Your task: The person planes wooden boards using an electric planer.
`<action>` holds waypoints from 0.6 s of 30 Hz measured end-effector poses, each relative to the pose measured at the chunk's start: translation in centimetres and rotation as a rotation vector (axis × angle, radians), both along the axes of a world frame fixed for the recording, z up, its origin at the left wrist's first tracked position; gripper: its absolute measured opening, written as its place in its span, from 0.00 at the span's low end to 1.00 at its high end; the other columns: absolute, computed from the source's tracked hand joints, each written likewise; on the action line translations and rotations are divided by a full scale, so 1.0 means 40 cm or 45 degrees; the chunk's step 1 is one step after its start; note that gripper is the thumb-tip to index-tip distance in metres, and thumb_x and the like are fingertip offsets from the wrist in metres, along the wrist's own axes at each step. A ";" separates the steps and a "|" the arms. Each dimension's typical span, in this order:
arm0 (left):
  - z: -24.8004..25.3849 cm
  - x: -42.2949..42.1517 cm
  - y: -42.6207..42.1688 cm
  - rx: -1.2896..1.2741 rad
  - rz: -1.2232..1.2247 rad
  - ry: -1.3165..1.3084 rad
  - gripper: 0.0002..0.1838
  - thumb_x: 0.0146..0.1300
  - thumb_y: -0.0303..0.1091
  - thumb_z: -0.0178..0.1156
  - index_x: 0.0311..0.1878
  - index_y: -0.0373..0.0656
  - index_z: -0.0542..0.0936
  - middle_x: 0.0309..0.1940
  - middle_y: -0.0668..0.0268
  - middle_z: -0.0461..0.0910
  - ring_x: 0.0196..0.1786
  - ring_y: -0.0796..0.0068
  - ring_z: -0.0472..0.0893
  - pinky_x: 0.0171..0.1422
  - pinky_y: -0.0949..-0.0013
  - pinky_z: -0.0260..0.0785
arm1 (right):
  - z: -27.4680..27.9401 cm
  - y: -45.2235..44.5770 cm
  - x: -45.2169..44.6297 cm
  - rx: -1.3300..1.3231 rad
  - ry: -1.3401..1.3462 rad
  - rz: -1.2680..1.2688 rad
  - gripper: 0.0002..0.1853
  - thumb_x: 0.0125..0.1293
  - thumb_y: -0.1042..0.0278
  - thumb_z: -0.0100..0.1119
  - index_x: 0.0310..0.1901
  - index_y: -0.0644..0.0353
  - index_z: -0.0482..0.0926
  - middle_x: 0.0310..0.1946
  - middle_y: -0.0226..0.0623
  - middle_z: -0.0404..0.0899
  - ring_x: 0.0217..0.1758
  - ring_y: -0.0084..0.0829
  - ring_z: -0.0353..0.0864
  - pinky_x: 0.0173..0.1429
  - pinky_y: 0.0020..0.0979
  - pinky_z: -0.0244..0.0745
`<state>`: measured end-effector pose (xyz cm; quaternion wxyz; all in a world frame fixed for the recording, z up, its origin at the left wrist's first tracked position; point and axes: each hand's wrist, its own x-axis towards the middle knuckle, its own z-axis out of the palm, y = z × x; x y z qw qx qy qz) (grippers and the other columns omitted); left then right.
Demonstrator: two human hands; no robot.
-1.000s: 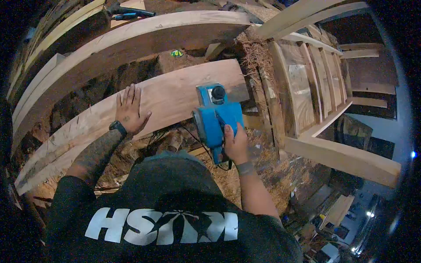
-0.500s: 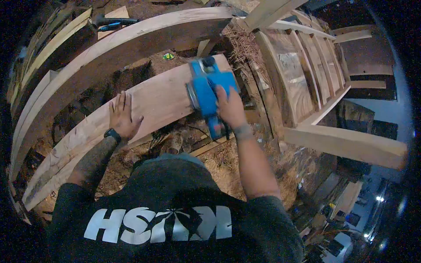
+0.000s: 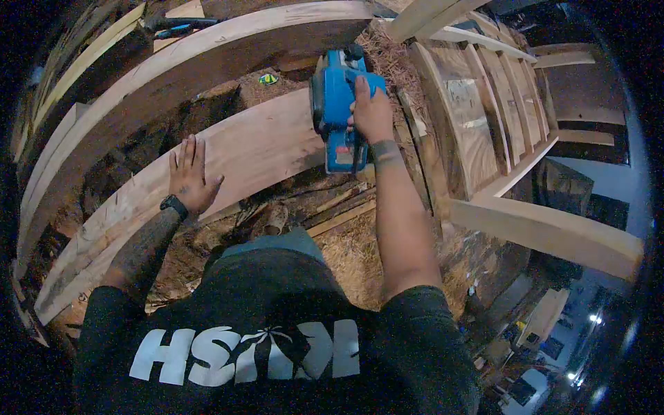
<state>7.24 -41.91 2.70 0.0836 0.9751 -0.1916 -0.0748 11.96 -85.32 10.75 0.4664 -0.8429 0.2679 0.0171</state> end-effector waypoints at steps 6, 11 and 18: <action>0.004 0.009 0.001 -0.025 0.021 0.022 0.55 0.66 0.58 0.63 0.86 0.36 0.52 0.87 0.45 0.47 0.89 0.44 0.45 0.89 0.36 0.30 | -0.050 -0.043 -0.374 -0.206 -0.108 0.124 0.26 0.84 0.43 0.50 0.49 0.64 0.77 0.33 0.45 0.83 0.33 0.41 0.85 0.38 0.42 0.78; 0.000 0.014 0.003 -0.034 0.013 0.074 0.55 0.66 0.56 0.64 0.86 0.35 0.52 0.87 0.43 0.46 0.89 0.43 0.43 0.89 0.36 0.29 | 0.032 0.010 -0.413 0.058 -0.093 -0.029 0.23 0.84 0.44 0.50 0.44 0.59 0.74 0.24 0.33 0.76 0.18 0.25 0.77 0.24 0.29 0.71; -0.003 0.008 0.002 -0.016 0.010 0.031 0.55 0.65 0.57 0.64 0.86 0.36 0.53 0.87 0.44 0.47 0.89 0.43 0.44 0.89 0.35 0.30 | -0.008 -0.081 0.024 0.002 -0.139 -0.080 0.26 0.83 0.41 0.48 0.37 0.59 0.74 0.22 0.34 0.76 0.17 0.30 0.78 0.21 0.37 0.74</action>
